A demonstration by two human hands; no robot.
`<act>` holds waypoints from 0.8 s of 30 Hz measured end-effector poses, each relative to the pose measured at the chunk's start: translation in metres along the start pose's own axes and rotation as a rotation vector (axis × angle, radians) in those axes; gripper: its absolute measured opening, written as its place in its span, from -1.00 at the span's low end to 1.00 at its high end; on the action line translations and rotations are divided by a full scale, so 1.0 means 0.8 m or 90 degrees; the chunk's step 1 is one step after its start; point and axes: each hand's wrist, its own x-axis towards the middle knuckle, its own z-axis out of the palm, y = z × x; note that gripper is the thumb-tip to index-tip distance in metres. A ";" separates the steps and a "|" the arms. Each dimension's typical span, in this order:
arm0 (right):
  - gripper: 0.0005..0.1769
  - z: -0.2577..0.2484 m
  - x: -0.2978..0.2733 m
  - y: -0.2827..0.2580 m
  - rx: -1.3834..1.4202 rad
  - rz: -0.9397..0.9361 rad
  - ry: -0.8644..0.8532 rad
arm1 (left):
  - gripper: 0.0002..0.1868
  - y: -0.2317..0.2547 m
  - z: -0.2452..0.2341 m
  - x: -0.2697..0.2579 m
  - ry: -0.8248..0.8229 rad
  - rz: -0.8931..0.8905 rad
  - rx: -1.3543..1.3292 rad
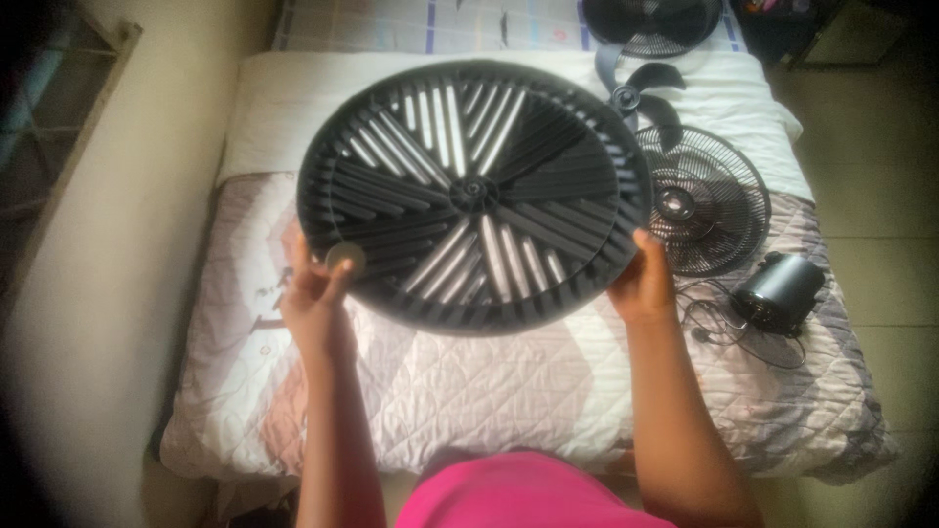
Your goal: The person assembles a standing fan by inserting a metal pole into the fan base and securing it. They then attach a circular fan guard to the pole and tighten a central nut to hold it in place.
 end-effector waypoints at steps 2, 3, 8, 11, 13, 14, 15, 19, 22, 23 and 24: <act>-0.20 -0.025 -0.010 0.003 -0.013 0.027 -0.027 | -0.84 0.012 0.004 -0.017 0.027 -0.047 0.105; -0.19 -0.035 -0.013 0.003 -0.021 0.041 -0.039 | -0.87 0.014 0.004 -0.022 0.044 -0.075 0.157; -0.31 -0.066 -0.032 -0.009 -0.107 0.081 -0.069 | -0.70 0.001 -0.018 -0.018 0.056 0.012 0.233; -0.48 -0.074 -0.047 -0.023 -0.142 0.134 -0.046 | -0.83 -0.011 -0.028 -0.011 0.054 0.122 0.311; -0.55 -0.076 -0.049 -0.037 -0.294 0.154 0.038 | -0.83 -0.017 -0.030 -0.010 0.087 0.151 0.444; -0.56 -0.075 -0.040 -0.051 -0.435 0.148 0.103 | -0.82 -0.019 -0.030 -0.012 0.084 0.165 0.458; -0.55 -0.073 -0.031 -0.067 -0.575 0.139 0.170 | -0.80 -0.022 -0.027 -0.013 0.079 0.180 0.471; -0.78 -0.031 -0.003 -0.114 -0.537 -0.150 0.075 | -0.74 -0.023 -0.020 -0.028 0.068 0.203 0.486; -0.87 0.035 0.000 -0.111 -0.598 -0.106 -0.063 | -0.74 -0.016 -0.017 -0.028 0.088 0.138 0.503; -0.87 0.057 0.002 -0.100 -0.587 -0.057 -0.121 | -0.74 -0.014 -0.017 -0.027 0.088 0.102 0.480; -0.84 0.077 0.006 -0.087 -0.650 -0.026 -0.141 | -0.74 -0.013 -0.016 -0.024 0.087 0.066 0.456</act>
